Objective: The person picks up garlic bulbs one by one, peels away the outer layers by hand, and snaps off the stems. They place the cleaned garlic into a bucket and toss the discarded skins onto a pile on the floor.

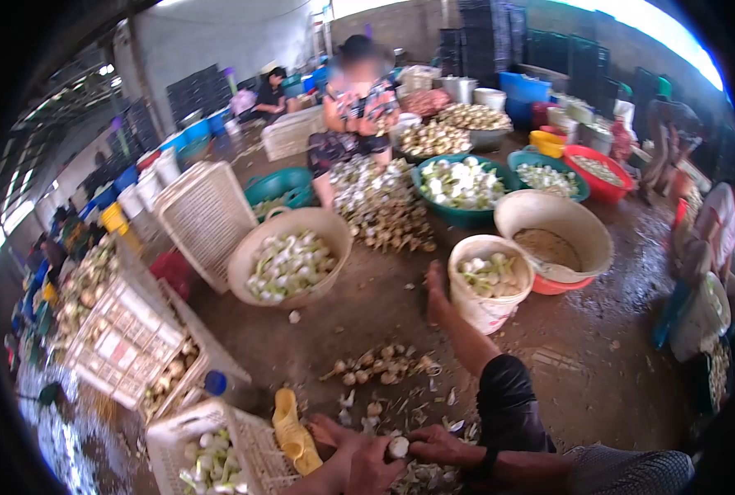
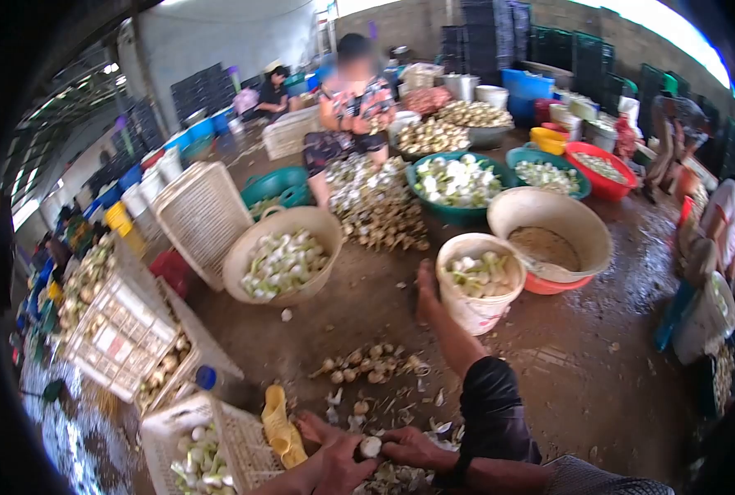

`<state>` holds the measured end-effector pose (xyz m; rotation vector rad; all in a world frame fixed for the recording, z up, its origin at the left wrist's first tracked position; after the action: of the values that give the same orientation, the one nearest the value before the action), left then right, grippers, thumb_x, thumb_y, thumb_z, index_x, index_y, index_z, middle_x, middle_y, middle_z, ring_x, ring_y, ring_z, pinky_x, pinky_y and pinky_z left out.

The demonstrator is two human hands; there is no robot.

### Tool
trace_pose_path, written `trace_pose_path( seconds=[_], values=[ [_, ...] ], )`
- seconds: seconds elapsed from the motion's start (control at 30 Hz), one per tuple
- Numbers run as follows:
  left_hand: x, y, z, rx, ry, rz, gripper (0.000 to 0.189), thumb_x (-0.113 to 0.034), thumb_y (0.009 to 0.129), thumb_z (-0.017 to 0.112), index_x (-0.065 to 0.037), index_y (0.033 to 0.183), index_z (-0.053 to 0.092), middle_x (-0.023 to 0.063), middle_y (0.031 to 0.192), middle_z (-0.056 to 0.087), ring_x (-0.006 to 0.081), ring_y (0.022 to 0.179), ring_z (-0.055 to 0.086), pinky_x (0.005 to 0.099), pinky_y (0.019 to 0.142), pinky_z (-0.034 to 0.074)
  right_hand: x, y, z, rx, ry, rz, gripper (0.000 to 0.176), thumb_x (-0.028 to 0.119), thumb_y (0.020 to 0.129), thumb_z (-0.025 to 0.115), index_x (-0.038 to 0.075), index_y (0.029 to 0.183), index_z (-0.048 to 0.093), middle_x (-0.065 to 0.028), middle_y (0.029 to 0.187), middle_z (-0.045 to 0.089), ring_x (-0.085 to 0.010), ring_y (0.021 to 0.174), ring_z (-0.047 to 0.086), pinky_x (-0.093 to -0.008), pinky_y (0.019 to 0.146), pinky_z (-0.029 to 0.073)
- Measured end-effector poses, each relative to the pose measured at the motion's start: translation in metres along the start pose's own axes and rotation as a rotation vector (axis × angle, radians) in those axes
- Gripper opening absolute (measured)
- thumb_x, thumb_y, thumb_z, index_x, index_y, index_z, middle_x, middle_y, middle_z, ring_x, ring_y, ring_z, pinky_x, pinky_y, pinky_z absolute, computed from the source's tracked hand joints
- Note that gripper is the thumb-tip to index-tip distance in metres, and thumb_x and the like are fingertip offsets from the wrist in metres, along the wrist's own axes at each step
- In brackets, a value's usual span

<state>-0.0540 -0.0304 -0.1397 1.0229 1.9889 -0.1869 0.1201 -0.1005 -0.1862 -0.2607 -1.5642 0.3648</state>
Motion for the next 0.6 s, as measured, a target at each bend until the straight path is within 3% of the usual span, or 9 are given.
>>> trace_pose_path(
  seconds=[0.1, 0.17, 0.23, 0.27, 0.3, 0.37, 0.5, 0.57, 0.6],
  values=[
    [-0.014, 0.002, -0.009, 0.019, -0.165, -0.174, 0.037, -0.021, 0.083, 0.075, -0.001, 0.11, 0.062, 0.0203, 0.1, 0.064, 0.0338, 0.092, 0.063, 0.0434, 0.079, 0.049, -0.043, 0.009, 0.007, 0.076, 0.115, 0.073, 0.026, 0.023, 0.089, 0.057, 0.001, 0.1, 0.068, -0.0009, 0.074, 0.06, -0.0097, 0.072, 0.054, -0.0291, 0.066, 0.045],
    [0.02, -0.011, -0.005, -0.016, -0.085, -0.198, 0.048, -0.025, 0.081, 0.078, 0.0, 0.117, 0.06, 0.0194, 0.103, 0.065, 0.0318, 0.094, 0.063, 0.0421, 0.082, 0.049, -0.022, -0.003, 0.006, 0.046, -0.173, 0.0, 0.029, 0.027, 0.087, 0.057, 0.0, 0.094, 0.066, -0.0044, 0.072, 0.058, -0.0121, 0.073, 0.054, -0.0336, 0.068, 0.045],
    [0.039, -0.017, -0.015, -0.286, 0.561, 0.035, 0.053, -0.022, 0.08, 0.079, 0.002, 0.121, 0.056, 0.0155, 0.104, 0.066, 0.0295, 0.095, 0.062, 0.0417, 0.084, 0.049, -0.064, 0.009, 0.017, 0.367, -0.602, -0.052, 0.033, 0.03, 0.086, 0.057, -0.001, 0.092, 0.065, -0.0073, 0.072, 0.057, -0.0138, 0.076, 0.055, -0.0367, 0.071, 0.046],
    [0.002, -0.009, -0.025, -0.391, 0.174, -0.078, 0.049, -0.013, 0.083, 0.073, 0.001, 0.126, 0.054, 0.01, 0.102, 0.066, 0.0236, 0.091, 0.061, 0.039, 0.08, 0.051, -0.106, 0.03, 0.024, 0.48, -0.618, -0.092, 0.033, 0.029, 0.087, 0.056, -0.001, 0.098, 0.065, -0.0083, 0.075, 0.06, -0.0154, 0.076, 0.058, -0.0362, 0.072, 0.047],
    [-0.014, -0.004, -0.034, -0.384, 0.171, -0.076, 0.049, -0.013, 0.083, 0.073, 0.001, 0.126, 0.054, 0.01, 0.102, 0.066, 0.0236, 0.091, 0.061, 0.039, 0.08, 0.051, -0.107, 0.027, 0.025, 0.475, -0.614, -0.088, 0.033, 0.029, 0.087, 0.056, -0.001, 0.098, 0.065, -0.0083, 0.075, 0.06, -0.0154, 0.076, 0.058, -0.0362, 0.072, 0.047],
    [-0.017, -0.002, -0.04, -0.316, -0.902, -0.601, 0.041, -0.008, 0.086, 0.066, -0.002, 0.125, 0.055, 0.0065, 0.099, 0.065, 0.0181, 0.086, 0.061, 0.0338, 0.073, 0.051, -0.092, 0.017, 0.024, 0.322, -0.355, -0.096, 0.033, 0.027, 0.087, 0.055, -0.001, 0.101, 0.064, -0.0083, 0.076, 0.061, -0.0161, 0.077, 0.058, -0.0358, 0.072, 0.048],
    [-0.02, 0.0, -0.035, -0.353, -0.923, -0.764, 0.025, -0.005, 0.089, 0.062, -0.002, 0.114, 0.061, 0.0012, 0.093, 0.062, 0.0134, 0.077, 0.058, 0.027, 0.063, 0.048, -0.027, 0.002, 0.007, 0.14, -0.061, -0.183, 0.036, 0.024, 0.089, 0.053, -0.001, 0.114, 0.06, -0.0066, 0.081, 0.064, -0.0159, 0.075, 0.06, -0.0326, 0.069, 0.049],
    [0.003, 0.005, -0.019, -0.346, -1.168, -0.604, 0.042, -0.001, 0.077, 0.06, -0.006, 0.118, 0.053, 0.0075, 0.094, 0.058, 0.0231, 0.084, 0.061, 0.0393, 0.072, 0.054, 0.001, -0.006, 0.004, -0.021, 0.055, -0.043, 0.032, 0.027, 0.093, 0.055, 0.001, 0.111, 0.063, -0.0022, 0.076, 0.063, -0.0092, 0.064, 0.057, -0.0276, 0.061, 0.049],
    [0.004, 0.007, -0.022, -0.282, -0.922, -0.585, 0.047, 0.002, 0.076, 0.053, -0.007, 0.122, 0.05, 0.0047, 0.098, 0.053, 0.0193, 0.086, 0.057, 0.0368, 0.073, 0.053, 0.02, -0.011, 0.0, -0.016, 0.078, -0.065, 0.031, 0.029, 0.096, 0.055, 0.002, 0.107, 0.065, -0.0017, 0.074, 0.063, -0.0081, 0.064, 0.057, -0.0264, 0.058, 0.048]
  ],
)
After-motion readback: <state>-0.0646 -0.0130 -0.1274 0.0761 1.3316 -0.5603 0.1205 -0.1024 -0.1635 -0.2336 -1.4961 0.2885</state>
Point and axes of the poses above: each hand's wrist, its own y-axis towards the middle knuckle, its own z-axis out of the palm, x = y × z, the point moved 2 cm from there along y, towards the middle knuckle
